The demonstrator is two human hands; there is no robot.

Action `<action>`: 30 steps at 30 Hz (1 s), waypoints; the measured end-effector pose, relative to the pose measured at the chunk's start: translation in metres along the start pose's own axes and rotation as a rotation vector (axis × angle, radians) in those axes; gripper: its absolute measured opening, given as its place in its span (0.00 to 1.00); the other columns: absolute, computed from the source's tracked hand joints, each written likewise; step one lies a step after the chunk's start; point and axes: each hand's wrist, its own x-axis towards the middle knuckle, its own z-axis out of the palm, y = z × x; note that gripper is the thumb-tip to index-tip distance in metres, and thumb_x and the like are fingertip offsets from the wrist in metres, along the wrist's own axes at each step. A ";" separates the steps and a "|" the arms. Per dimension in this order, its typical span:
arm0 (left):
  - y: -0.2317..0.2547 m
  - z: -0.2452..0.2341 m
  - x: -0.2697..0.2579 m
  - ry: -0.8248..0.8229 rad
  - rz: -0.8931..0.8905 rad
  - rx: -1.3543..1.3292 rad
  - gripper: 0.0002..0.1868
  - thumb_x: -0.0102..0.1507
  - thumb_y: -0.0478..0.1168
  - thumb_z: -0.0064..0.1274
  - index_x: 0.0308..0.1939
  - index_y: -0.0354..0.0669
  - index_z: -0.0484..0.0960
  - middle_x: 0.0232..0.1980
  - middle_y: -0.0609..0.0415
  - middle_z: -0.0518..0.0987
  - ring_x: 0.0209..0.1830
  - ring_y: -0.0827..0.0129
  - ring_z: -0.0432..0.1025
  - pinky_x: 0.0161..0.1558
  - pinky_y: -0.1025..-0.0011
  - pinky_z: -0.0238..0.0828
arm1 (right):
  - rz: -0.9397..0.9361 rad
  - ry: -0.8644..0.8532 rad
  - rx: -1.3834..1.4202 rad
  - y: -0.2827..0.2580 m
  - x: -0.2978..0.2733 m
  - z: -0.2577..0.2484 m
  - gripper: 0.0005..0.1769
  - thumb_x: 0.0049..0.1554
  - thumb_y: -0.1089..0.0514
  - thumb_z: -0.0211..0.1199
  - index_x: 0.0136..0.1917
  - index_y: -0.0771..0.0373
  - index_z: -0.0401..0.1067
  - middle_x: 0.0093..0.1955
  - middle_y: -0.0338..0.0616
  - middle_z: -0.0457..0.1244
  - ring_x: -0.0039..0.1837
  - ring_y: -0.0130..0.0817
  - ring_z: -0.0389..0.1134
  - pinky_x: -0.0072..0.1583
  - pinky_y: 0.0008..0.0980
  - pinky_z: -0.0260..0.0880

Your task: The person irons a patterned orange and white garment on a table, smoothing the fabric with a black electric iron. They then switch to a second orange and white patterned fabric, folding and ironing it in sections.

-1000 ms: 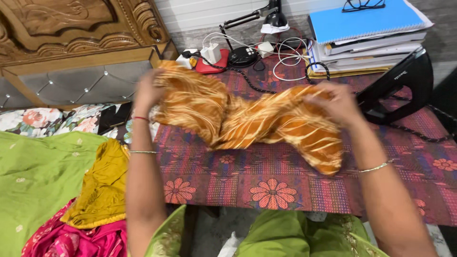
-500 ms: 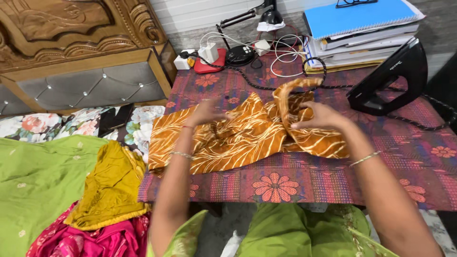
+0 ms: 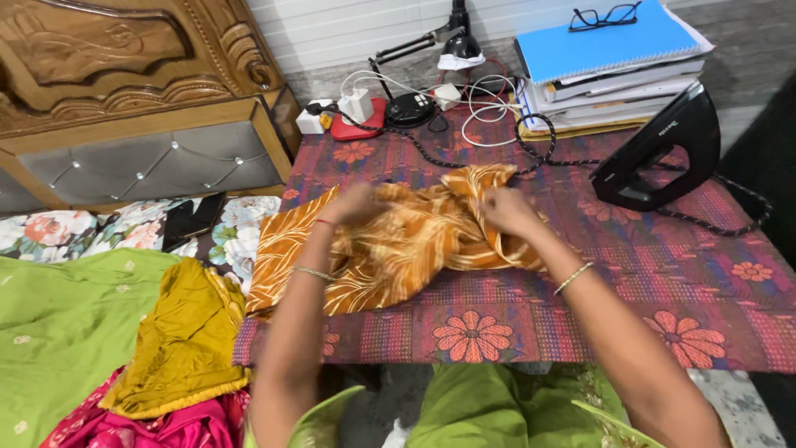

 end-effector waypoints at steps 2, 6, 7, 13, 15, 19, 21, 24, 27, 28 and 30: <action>-0.064 -0.041 -0.024 0.165 0.006 0.060 0.19 0.66 0.53 0.52 0.47 0.44 0.87 0.44 0.40 0.83 0.39 0.48 0.77 0.43 0.54 0.73 | -0.115 0.386 0.532 0.010 0.011 -0.004 0.16 0.62 0.47 0.60 0.49 0.61 0.77 0.48 0.48 0.71 0.51 0.43 0.70 0.57 0.53 0.72; -0.210 -0.156 -0.130 0.525 -0.529 0.048 0.31 0.68 0.62 0.51 0.42 0.33 0.86 0.43 0.32 0.84 0.47 0.40 0.78 0.50 0.49 0.73 | -0.225 0.553 1.668 0.042 -0.014 -0.056 0.11 0.67 0.53 0.61 0.56 0.63 0.71 0.54 0.40 0.69 0.54 0.30 0.72 0.58 0.34 0.74; -0.232 -0.174 -0.151 0.545 -0.386 0.491 0.27 0.75 0.55 0.42 0.45 0.38 0.89 0.47 0.32 0.83 0.46 0.34 0.78 0.50 0.45 0.73 | -0.192 0.544 1.729 0.044 -0.024 -0.060 0.09 0.67 0.55 0.62 0.56 0.62 0.70 0.53 0.40 0.69 0.53 0.31 0.71 0.57 0.35 0.73; -0.282 -0.162 -0.193 0.932 -0.650 0.354 0.31 0.70 0.60 0.55 0.43 0.28 0.85 0.47 0.24 0.80 0.45 0.30 0.75 0.48 0.45 0.71 | 0.005 0.386 1.849 0.076 -0.080 -0.032 0.20 0.56 0.70 0.58 0.60 0.54 0.69 0.53 0.35 0.67 0.55 0.31 0.69 0.53 0.38 0.66; -0.279 -0.129 -0.172 0.837 -0.724 0.373 0.27 0.69 0.59 0.53 0.46 0.34 0.86 0.50 0.29 0.81 0.50 0.36 0.76 0.50 0.48 0.72 | 0.011 0.319 1.834 0.095 -0.095 -0.025 0.21 0.54 0.70 0.57 0.59 0.54 0.68 0.54 0.37 0.67 0.57 0.33 0.70 0.59 0.41 0.69; -0.258 -0.054 -0.121 0.485 -0.916 0.626 0.15 0.67 0.45 0.47 0.45 0.50 0.90 0.52 0.49 0.86 0.51 0.51 0.80 0.44 0.56 0.75 | 0.109 0.146 1.772 0.128 -0.118 -0.037 0.14 0.55 0.67 0.58 0.54 0.56 0.66 0.52 0.38 0.67 0.57 0.32 0.69 0.61 0.50 0.70; -0.213 -0.015 -0.095 0.477 -0.466 0.775 0.15 0.65 0.46 0.48 0.41 0.48 0.90 0.47 0.48 0.85 0.45 0.55 0.80 0.42 0.56 0.74 | 0.342 0.097 1.685 0.134 -0.119 -0.050 0.10 0.55 0.61 0.57 0.51 0.58 0.68 0.51 0.42 0.70 0.58 0.35 0.71 0.60 0.53 0.70; -0.110 0.024 -0.041 0.428 0.292 0.177 0.21 0.63 0.62 0.53 0.49 0.63 0.94 0.41 0.35 0.78 0.30 0.45 0.73 0.35 0.50 0.69 | 0.271 -0.097 1.491 0.138 -0.092 -0.057 0.17 0.62 0.50 0.64 0.60 0.60 0.73 0.50 0.39 0.67 0.53 0.34 0.70 0.58 0.47 0.69; -0.027 0.064 -0.002 0.082 0.078 0.129 0.44 0.53 0.69 0.69 0.51 0.31 0.81 0.52 0.32 0.81 0.50 0.42 0.75 0.52 0.51 0.72 | 0.201 -0.096 1.110 0.132 -0.066 -0.052 0.28 0.53 0.49 0.74 0.62 0.63 0.73 0.55 0.41 0.68 0.52 0.31 0.70 0.58 0.41 0.71; -0.014 0.074 0.006 0.101 0.190 0.053 0.50 0.47 0.65 0.76 0.56 0.30 0.76 0.55 0.32 0.79 0.50 0.40 0.74 0.51 0.51 0.71 | 0.261 -0.031 0.857 0.128 -0.067 -0.050 0.33 0.50 0.47 0.76 0.64 0.63 0.72 0.57 0.43 0.67 0.52 0.34 0.71 0.55 0.42 0.72; -0.009 0.081 0.023 0.099 0.134 -0.050 0.51 0.41 0.58 0.80 0.57 0.30 0.74 0.54 0.33 0.79 0.50 0.42 0.75 0.49 0.53 0.73 | 0.358 0.103 0.341 0.110 -0.070 -0.047 0.43 0.45 0.42 0.80 0.66 0.64 0.69 0.60 0.46 0.66 0.50 0.40 0.72 0.49 0.43 0.75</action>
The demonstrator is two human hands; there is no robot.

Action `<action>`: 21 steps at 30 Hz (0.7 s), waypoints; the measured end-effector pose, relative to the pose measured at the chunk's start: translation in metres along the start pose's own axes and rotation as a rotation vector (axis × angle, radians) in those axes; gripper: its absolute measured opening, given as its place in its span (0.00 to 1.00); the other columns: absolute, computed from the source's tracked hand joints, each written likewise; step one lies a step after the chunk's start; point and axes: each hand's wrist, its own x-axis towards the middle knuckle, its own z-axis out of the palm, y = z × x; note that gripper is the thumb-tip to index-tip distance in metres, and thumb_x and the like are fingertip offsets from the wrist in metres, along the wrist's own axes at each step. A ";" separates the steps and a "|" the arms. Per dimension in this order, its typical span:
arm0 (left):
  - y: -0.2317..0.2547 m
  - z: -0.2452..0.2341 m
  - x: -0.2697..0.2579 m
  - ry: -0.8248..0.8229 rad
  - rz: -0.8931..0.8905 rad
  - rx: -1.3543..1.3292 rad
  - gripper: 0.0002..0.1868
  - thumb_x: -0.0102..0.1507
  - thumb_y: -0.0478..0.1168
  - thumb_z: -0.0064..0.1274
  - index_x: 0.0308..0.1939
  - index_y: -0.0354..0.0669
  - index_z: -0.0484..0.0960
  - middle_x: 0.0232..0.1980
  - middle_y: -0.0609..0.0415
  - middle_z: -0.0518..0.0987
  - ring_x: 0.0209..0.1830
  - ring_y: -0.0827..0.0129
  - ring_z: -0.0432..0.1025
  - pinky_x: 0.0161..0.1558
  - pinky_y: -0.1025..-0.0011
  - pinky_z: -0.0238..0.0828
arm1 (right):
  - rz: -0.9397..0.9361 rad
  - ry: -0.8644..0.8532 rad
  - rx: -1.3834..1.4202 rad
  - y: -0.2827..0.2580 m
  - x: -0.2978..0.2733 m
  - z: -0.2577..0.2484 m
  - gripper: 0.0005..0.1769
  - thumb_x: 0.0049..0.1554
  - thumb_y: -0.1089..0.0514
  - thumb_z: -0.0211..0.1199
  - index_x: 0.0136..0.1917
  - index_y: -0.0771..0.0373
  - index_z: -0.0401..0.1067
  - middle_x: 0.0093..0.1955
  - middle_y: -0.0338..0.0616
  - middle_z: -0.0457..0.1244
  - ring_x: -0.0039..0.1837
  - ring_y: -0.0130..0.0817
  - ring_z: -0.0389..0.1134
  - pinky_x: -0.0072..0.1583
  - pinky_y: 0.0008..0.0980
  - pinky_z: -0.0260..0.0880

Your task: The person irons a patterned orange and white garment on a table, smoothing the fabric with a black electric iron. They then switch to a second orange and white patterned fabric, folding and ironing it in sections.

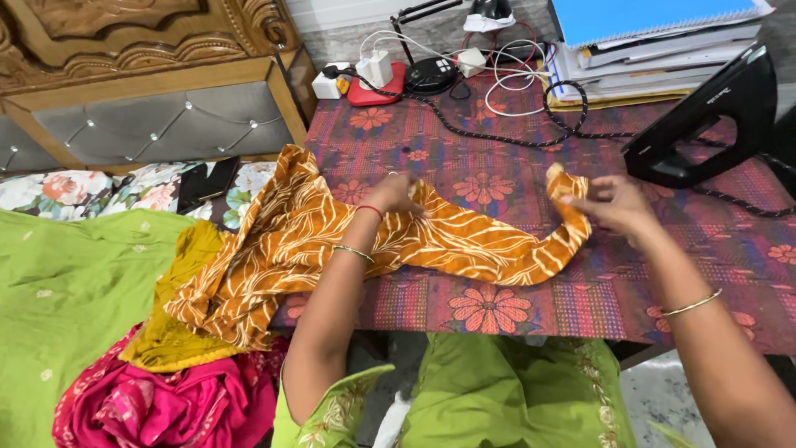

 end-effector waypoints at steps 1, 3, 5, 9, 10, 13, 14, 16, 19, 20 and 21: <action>-0.001 0.004 0.007 -0.004 -0.030 -0.048 0.52 0.38 0.55 0.81 0.57 0.30 0.73 0.54 0.34 0.79 0.49 0.43 0.76 0.49 0.55 0.74 | -0.023 -0.062 0.053 -0.005 -0.008 0.002 0.43 0.43 0.40 0.79 0.64 0.65 0.71 0.58 0.47 0.68 0.51 0.38 0.73 0.51 0.39 0.74; -0.009 0.000 0.017 -0.133 -0.167 -0.095 0.45 0.43 0.54 0.77 0.56 0.33 0.76 0.51 0.35 0.82 0.47 0.46 0.79 0.47 0.55 0.77 | -0.069 -0.184 0.161 -0.013 -0.021 0.004 0.43 0.41 0.37 0.78 0.61 0.67 0.76 0.55 0.48 0.73 0.53 0.34 0.74 0.54 0.32 0.73; -0.013 -0.007 0.024 -0.156 -0.232 -0.104 0.39 0.46 0.54 0.74 0.53 0.35 0.79 0.48 0.35 0.84 0.46 0.48 0.81 0.47 0.55 0.78 | -0.114 -0.142 -0.064 -0.022 -0.028 0.010 0.44 0.40 0.38 0.82 0.60 0.67 0.75 0.54 0.50 0.72 0.53 0.37 0.74 0.55 0.35 0.73; -0.016 -0.033 0.032 0.131 -0.340 -0.119 0.26 0.50 0.51 0.71 0.43 0.36 0.86 0.43 0.37 0.84 0.45 0.49 0.81 0.48 0.56 0.76 | -0.339 0.027 -0.577 -0.021 -0.020 0.023 0.37 0.41 0.57 0.82 0.62 0.67 0.72 0.53 0.56 0.71 0.55 0.50 0.72 0.57 0.40 0.73; -0.015 -0.041 0.031 0.231 -0.396 -0.141 0.23 0.51 0.50 0.70 0.41 0.37 0.87 0.42 0.38 0.84 0.45 0.50 0.81 0.48 0.55 0.76 | -0.354 0.013 -0.231 -0.014 -0.015 0.021 0.29 0.45 0.60 0.79 0.59 0.67 0.73 0.54 0.56 0.70 0.55 0.49 0.73 0.57 0.40 0.73; -0.019 -0.053 0.015 0.643 -0.486 -0.208 0.15 0.55 0.49 0.64 0.41 0.47 0.90 0.42 0.39 0.84 0.45 0.45 0.77 0.48 0.51 0.73 | -0.472 -0.143 0.713 0.020 0.003 -0.006 0.07 0.57 0.69 0.67 0.50 0.65 0.76 0.57 0.56 0.69 0.61 0.46 0.74 0.64 0.41 0.72; -0.020 -0.053 0.014 0.647 -0.483 -0.209 0.16 0.55 0.49 0.65 0.43 0.46 0.89 0.43 0.39 0.84 0.46 0.44 0.77 0.48 0.51 0.73 | -0.575 -0.281 0.971 0.035 0.009 -0.025 0.08 0.60 0.72 0.62 0.48 0.62 0.77 0.60 0.56 0.70 0.67 0.44 0.73 0.70 0.42 0.73; -0.029 -0.042 0.011 0.642 -0.479 -0.205 0.20 0.55 0.49 0.67 0.46 0.44 0.87 0.46 0.38 0.83 0.48 0.44 0.77 0.50 0.51 0.73 | -0.608 -0.372 0.819 0.066 0.017 -0.054 0.09 0.54 0.72 0.63 0.41 0.60 0.78 0.71 0.48 0.66 0.70 0.41 0.71 0.69 0.41 0.71; -0.038 -0.018 0.010 0.779 -0.244 -0.133 0.24 0.57 0.37 0.61 0.58 0.37 0.80 0.50 0.32 0.80 0.50 0.39 0.74 0.51 0.52 0.72 | -0.651 -0.271 0.122 0.100 0.033 -0.087 0.14 0.44 0.75 0.64 0.37 0.59 0.84 0.74 0.44 0.63 0.70 0.40 0.67 0.67 0.39 0.66; -0.038 -0.013 0.006 0.814 -0.170 -0.130 0.28 0.54 0.37 0.63 0.58 0.35 0.78 0.51 0.30 0.78 0.51 0.37 0.73 0.51 0.51 0.71 | -0.642 -0.193 -0.188 0.111 0.035 -0.095 0.16 0.41 0.76 0.65 0.36 0.60 0.86 0.73 0.44 0.63 0.69 0.40 0.66 0.67 0.38 0.64; -0.033 -0.010 -0.002 0.845 -0.096 -0.129 0.32 0.52 0.37 0.65 0.59 0.33 0.76 0.52 0.28 0.76 0.51 0.36 0.71 0.50 0.51 0.69 | -0.631 -0.168 -0.221 0.122 0.034 -0.102 0.17 0.41 0.76 0.64 0.36 0.60 0.87 0.72 0.42 0.65 0.69 0.40 0.67 0.68 0.37 0.64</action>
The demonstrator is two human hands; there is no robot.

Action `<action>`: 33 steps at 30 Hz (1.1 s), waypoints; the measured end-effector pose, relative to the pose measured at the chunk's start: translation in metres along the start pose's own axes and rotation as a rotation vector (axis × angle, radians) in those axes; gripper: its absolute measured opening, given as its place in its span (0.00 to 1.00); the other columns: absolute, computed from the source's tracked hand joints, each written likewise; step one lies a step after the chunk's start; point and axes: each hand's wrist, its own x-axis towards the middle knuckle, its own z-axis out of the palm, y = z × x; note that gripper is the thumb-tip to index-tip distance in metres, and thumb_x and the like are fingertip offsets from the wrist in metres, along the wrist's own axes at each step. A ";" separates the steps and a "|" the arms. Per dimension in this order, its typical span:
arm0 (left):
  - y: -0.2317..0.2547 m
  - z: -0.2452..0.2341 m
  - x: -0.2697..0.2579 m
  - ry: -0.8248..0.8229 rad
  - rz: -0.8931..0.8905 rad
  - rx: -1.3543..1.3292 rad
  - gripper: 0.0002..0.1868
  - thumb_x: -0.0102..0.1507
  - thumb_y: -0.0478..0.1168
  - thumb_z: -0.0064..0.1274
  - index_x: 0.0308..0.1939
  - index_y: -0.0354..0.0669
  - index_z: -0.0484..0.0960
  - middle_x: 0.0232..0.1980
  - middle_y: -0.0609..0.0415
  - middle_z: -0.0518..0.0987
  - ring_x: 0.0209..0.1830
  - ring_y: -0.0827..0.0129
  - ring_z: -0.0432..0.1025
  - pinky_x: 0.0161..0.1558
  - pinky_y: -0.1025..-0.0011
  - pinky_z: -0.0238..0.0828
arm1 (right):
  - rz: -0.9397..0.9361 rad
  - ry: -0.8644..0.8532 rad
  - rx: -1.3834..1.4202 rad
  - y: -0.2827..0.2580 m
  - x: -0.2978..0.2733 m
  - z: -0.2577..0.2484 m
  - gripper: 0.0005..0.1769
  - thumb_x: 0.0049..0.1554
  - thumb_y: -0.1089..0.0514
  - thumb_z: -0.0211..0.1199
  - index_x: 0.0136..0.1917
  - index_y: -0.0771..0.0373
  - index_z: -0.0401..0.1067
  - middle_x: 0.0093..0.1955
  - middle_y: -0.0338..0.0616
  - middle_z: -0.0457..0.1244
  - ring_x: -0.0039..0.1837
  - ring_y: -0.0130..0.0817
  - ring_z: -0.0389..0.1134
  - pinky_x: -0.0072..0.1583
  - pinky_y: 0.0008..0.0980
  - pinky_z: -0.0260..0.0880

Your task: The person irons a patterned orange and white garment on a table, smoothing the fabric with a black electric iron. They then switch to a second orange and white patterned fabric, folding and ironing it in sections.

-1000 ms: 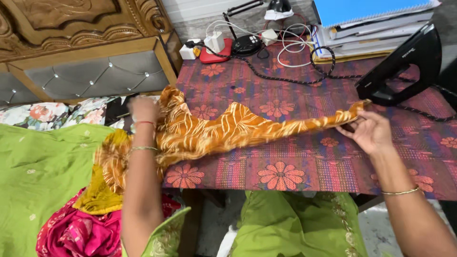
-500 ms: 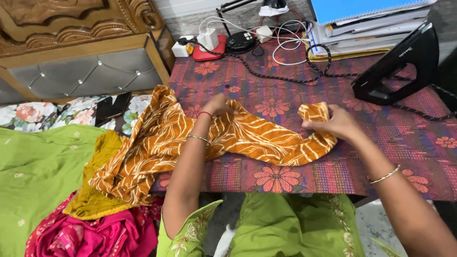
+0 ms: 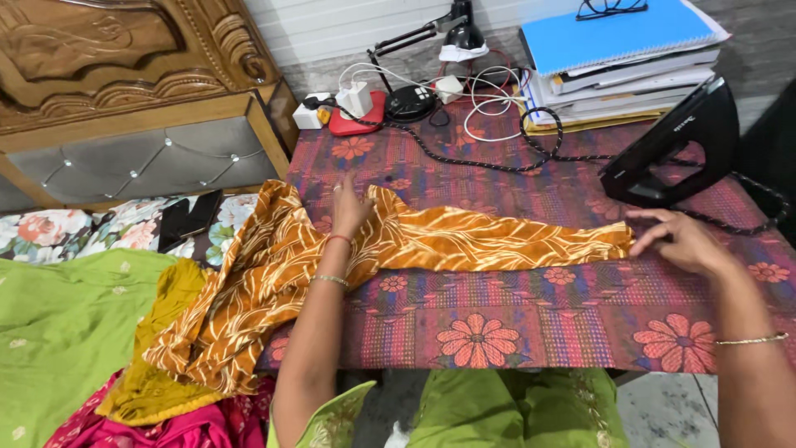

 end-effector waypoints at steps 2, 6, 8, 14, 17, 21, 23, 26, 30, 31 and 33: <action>0.018 -0.015 -0.012 -0.024 0.040 -0.017 0.32 0.51 0.38 0.66 0.58 0.32 0.75 0.53 0.29 0.76 0.52 0.36 0.70 0.51 0.51 0.68 | 0.033 0.030 -0.075 0.006 -0.014 -0.007 0.20 0.41 0.77 0.62 0.37 0.60 0.88 0.69 0.40 0.69 0.68 0.39 0.69 0.69 0.36 0.64; 0.073 -0.040 -0.039 -0.178 0.082 -0.032 0.18 0.61 0.42 0.64 0.50 0.37 0.80 0.54 0.38 0.79 0.56 0.43 0.73 0.57 0.54 0.70 | 0.449 0.299 0.290 -0.024 -0.019 0.018 0.23 0.59 0.50 0.67 0.65 0.60 0.74 0.59 0.49 0.71 0.54 0.36 0.71 0.50 0.34 0.72; 0.100 -0.040 -0.049 -0.278 0.174 -0.085 0.17 0.62 0.45 0.63 0.49 0.37 0.82 0.54 0.38 0.80 0.57 0.44 0.74 0.59 0.55 0.71 | 0.444 0.302 0.226 -0.044 -0.018 0.022 0.33 0.55 0.48 0.72 0.69 0.64 0.68 0.52 0.49 0.71 0.50 0.30 0.72 0.48 0.31 0.72; 0.135 -0.013 -0.054 -0.446 0.366 -0.159 0.23 0.61 0.51 0.61 0.49 0.34 0.83 0.53 0.36 0.79 0.54 0.43 0.74 0.54 0.54 0.70 | 0.586 0.415 0.263 -0.083 -0.030 0.033 0.33 0.51 0.55 0.77 0.65 0.71 0.70 0.45 0.50 0.72 0.43 0.33 0.72 0.46 0.34 0.71; 0.120 -0.005 -0.043 -0.512 0.206 -0.108 0.22 0.62 0.51 0.62 0.48 0.35 0.84 0.51 0.38 0.80 0.52 0.45 0.75 0.55 0.55 0.72 | 0.459 0.517 0.138 -0.089 -0.033 0.031 0.27 0.50 0.53 0.77 0.57 0.71 0.74 0.44 0.45 0.72 0.44 0.30 0.73 0.47 0.32 0.73; 0.103 0.010 -0.039 -0.506 -0.079 -0.341 0.19 0.62 0.49 0.59 0.48 0.37 0.84 0.47 0.41 0.84 0.47 0.51 0.80 0.51 0.58 0.76 | 0.587 0.527 -0.114 -0.105 -0.036 0.028 0.22 0.59 0.42 0.73 0.45 0.67 0.82 0.37 0.49 0.71 0.39 0.38 0.73 0.46 0.39 0.72; 0.092 0.015 -0.039 -0.483 -0.169 -0.403 0.18 0.63 0.49 0.57 0.48 0.39 0.83 0.45 0.43 0.85 0.45 0.54 0.81 0.50 0.60 0.77 | 0.612 0.435 -0.204 -0.107 -0.028 0.021 0.26 0.58 0.38 0.73 0.43 0.65 0.83 0.36 0.53 0.71 0.39 0.43 0.72 0.47 0.39 0.71; 0.059 0.012 -0.037 -0.388 -0.014 -0.276 0.17 0.64 0.46 0.58 0.50 0.37 0.83 0.47 0.42 0.83 0.47 0.51 0.78 0.51 0.58 0.74 | 0.633 0.378 -0.233 -0.102 -0.013 0.022 0.27 0.55 0.36 0.75 0.41 0.64 0.83 0.35 0.52 0.71 0.38 0.40 0.71 0.47 0.35 0.70; 0.018 0.016 -0.040 -0.346 0.162 -0.084 0.22 0.62 0.40 0.58 0.60 0.40 0.78 0.53 0.40 0.79 0.54 0.45 0.71 0.58 0.53 0.66 | 0.669 0.267 -0.002 -0.089 0.007 0.024 0.17 0.49 0.47 0.78 0.42 0.63 0.84 0.35 0.47 0.72 0.35 0.32 0.70 0.42 0.34 0.69; 0.010 0.016 -0.040 -0.380 0.144 -0.056 0.25 0.61 0.39 0.57 0.63 0.43 0.77 0.54 0.40 0.78 0.55 0.44 0.70 0.59 0.52 0.64 | 0.613 0.311 0.123 -0.088 0.008 0.027 0.15 0.50 0.51 0.77 0.43 0.64 0.84 0.36 0.46 0.72 0.36 0.31 0.69 0.41 0.33 0.68; 0.007 0.020 -0.044 -0.328 0.196 0.010 0.26 0.59 0.38 0.58 0.62 0.49 0.78 0.57 0.38 0.76 0.57 0.41 0.67 0.57 0.47 0.61 | 0.491 0.394 0.366 -0.089 0.010 0.030 0.12 0.51 0.57 0.76 0.46 0.66 0.83 0.38 0.46 0.70 0.37 0.27 0.66 0.40 0.29 0.65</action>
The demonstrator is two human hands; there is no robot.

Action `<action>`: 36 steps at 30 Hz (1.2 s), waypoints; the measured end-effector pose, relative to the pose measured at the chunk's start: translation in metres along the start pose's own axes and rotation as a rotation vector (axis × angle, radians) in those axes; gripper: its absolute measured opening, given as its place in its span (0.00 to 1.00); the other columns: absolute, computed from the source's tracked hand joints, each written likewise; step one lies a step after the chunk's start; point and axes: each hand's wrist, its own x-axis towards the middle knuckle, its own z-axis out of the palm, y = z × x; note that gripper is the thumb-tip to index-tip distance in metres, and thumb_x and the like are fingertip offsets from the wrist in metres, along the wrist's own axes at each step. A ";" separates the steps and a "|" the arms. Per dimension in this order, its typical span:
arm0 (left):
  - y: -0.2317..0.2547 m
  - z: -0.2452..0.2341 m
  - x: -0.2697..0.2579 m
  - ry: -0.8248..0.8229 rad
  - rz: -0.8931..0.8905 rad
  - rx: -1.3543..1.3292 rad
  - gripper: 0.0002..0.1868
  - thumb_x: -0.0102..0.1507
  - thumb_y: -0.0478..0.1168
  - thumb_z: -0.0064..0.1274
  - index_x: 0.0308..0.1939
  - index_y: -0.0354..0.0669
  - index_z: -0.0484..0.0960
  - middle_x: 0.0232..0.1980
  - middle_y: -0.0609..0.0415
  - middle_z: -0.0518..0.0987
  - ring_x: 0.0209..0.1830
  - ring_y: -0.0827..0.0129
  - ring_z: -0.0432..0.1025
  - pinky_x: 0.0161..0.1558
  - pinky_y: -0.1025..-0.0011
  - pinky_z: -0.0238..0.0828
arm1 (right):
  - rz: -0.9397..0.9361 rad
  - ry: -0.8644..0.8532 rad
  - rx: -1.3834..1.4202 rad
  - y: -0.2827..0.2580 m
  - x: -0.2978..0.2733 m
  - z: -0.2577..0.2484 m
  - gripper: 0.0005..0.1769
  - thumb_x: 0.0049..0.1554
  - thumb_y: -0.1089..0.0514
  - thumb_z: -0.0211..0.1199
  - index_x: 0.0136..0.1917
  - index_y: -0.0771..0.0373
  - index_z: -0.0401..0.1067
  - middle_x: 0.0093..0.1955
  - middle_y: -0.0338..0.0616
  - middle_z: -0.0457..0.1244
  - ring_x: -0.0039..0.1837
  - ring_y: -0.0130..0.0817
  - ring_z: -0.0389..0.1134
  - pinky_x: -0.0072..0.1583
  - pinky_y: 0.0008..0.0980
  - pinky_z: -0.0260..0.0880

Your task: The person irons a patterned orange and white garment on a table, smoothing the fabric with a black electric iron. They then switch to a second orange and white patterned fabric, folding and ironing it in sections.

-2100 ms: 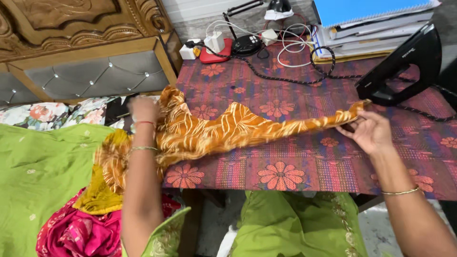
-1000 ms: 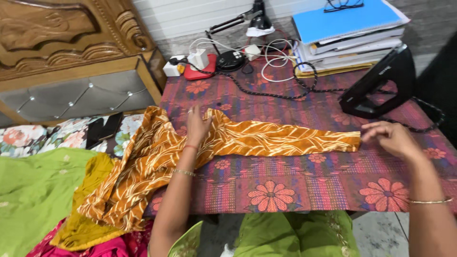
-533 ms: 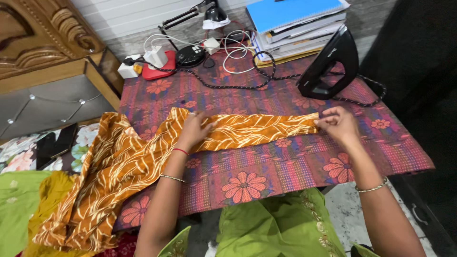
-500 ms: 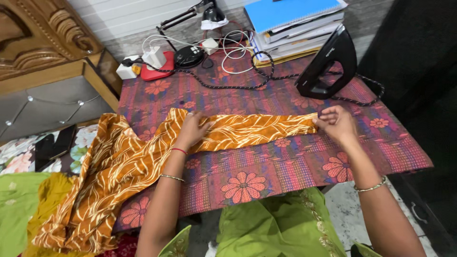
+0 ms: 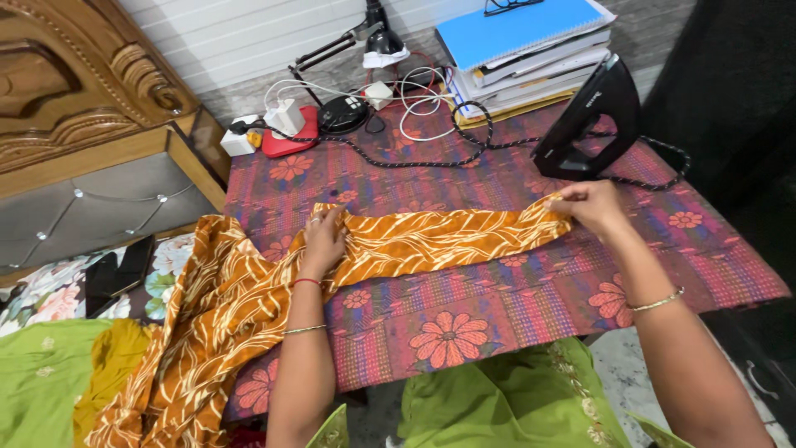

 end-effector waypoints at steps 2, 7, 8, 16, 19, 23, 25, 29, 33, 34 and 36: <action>0.004 0.003 0.004 0.034 0.005 0.067 0.25 0.58 0.39 0.59 0.60 0.52 0.80 0.56 0.37 0.75 0.56 0.40 0.65 0.56 0.45 0.59 | 0.032 0.015 0.185 -0.003 0.005 0.000 0.09 0.51 0.61 0.75 0.44 0.67 0.80 0.39 0.42 0.71 0.39 0.25 0.69 0.43 0.23 0.68; 0.014 0.001 0.006 0.016 -0.114 0.063 0.13 0.61 0.45 0.61 0.49 0.52 0.83 0.47 0.42 0.76 0.53 0.45 0.67 0.56 0.48 0.63 | 0.141 -0.038 0.447 0.026 0.016 -0.013 0.07 0.51 0.64 0.72 0.39 0.64 0.74 0.39 0.38 0.70 0.41 0.25 0.68 0.45 0.22 0.67; 0.015 -0.001 0.006 0.028 -0.115 0.071 0.11 0.61 0.44 0.61 0.47 0.51 0.83 0.46 0.43 0.76 0.53 0.46 0.68 0.55 0.49 0.63 | 0.121 -0.020 0.394 0.036 0.018 -0.015 0.08 0.54 0.64 0.73 0.40 0.65 0.74 0.40 0.38 0.68 0.40 0.25 0.64 0.43 0.23 0.62; 0.024 -0.002 0.007 0.156 -0.028 0.100 0.05 0.62 0.38 0.56 0.41 0.43 0.81 0.42 0.41 0.77 0.44 0.44 0.73 0.48 0.50 0.68 | 0.230 -0.197 0.502 0.027 0.005 -0.024 0.15 0.60 0.58 0.61 0.57 0.69 0.69 0.53 0.53 0.69 0.51 0.37 0.74 0.53 0.35 0.78; 0.025 -0.003 0.008 0.168 -0.060 0.086 0.05 0.64 0.37 0.53 0.42 0.40 0.79 0.44 0.39 0.77 0.44 0.43 0.73 0.47 0.50 0.69 | 0.389 -0.410 0.507 0.005 -0.019 -0.010 0.30 0.62 0.45 0.51 0.69 0.68 0.64 0.62 0.55 0.68 0.58 0.40 0.73 0.57 0.43 0.75; 0.029 -0.006 0.014 0.171 -0.054 0.180 0.08 0.65 0.38 0.52 0.46 0.39 0.79 0.45 0.40 0.77 0.44 0.44 0.73 0.45 0.50 0.70 | 0.447 -0.622 0.464 -0.016 -0.039 -0.021 0.47 0.60 0.26 0.39 0.75 0.63 0.58 0.73 0.48 0.63 0.69 0.36 0.67 0.65 0.45 0.69; 0.031 -0.005 0.022 0.153 -0.053 0.273 0.11 0.64 0.39 0.52 0.49 0.39 0.79 0.45 0.40 0.77 0.44 0.45 0.73 0.43 0.48 0.70 | 0.473 -0.633 0.370 -0.016 -0.039 -0.028 0.50 0.57 0.21 0.35 0.77 0.57 0.55 0.76 0.40 0.59 0.71 0.31 0.63 0.65 0.44 0.66; 0.029 0.019 0.032 0.145 0.069 0.344 0.15 0.63 0.39 0.49 0.53 0.45 0.79 0.48 0.45 0.78 0.48 0.49 0.74 0.46 0.51 0.71 | 0.535 -0.589 0.325 0.010 -0.027 -0.054 0.54 0.54 0.17 0.34 0.79 0.54 0.52 0.75 0.33 0.58 0.69 0.27 0.62 0.62 0.42 0.65; 0.021 0.048 0.035 0.120 0.081 0.445 0.16 0.63 0.40 0.48 0.54 0.48 0.78 0.51 0.49 0.80 0.52 0.54 0.74 0.51 0.51 0.71 | 0.461 -0.665 0.477 0.040 -0.019 -0.055 0.55 0.54 0.16 0.34 0.78 0.56 0.54 0.71 0.39 0.62 0.64 0.30 0.66 0.58 0.42 0.67; 0.018 0.049 0.038 0.117 0.065 0.446 0.16 0.63 0.40 0.47 0.55 0.49 0.78 0.51 0.50 0.80 0.52 0.55 0.74 0.51 0.50 0.70 | 0.437 -0.686 0.499 0.044 -0.014 -0.054 0.56 0.53 0.16 0.33 0.78 0.56 0.54 0.70 0.41 0.63 0.62 0.31 0.67 0.58 0.41 0.68; 0.011 0.046 0.039 0.101 0.065 0.378 0.15 0.64 0.40 0.48 0.54 0.48 0.79 0.51 0.49 0.81 0.52 0.54 0.75 0.49 0.51 0.71 | 0.416 -0.718 0.540 0.055 -0.017 -0.056 0.57 0.53 0.15 0.33 0.78 0.57 0.55 0.68 0.43 0.64 0.60 0.33 0.69 0.56 0.41 0.69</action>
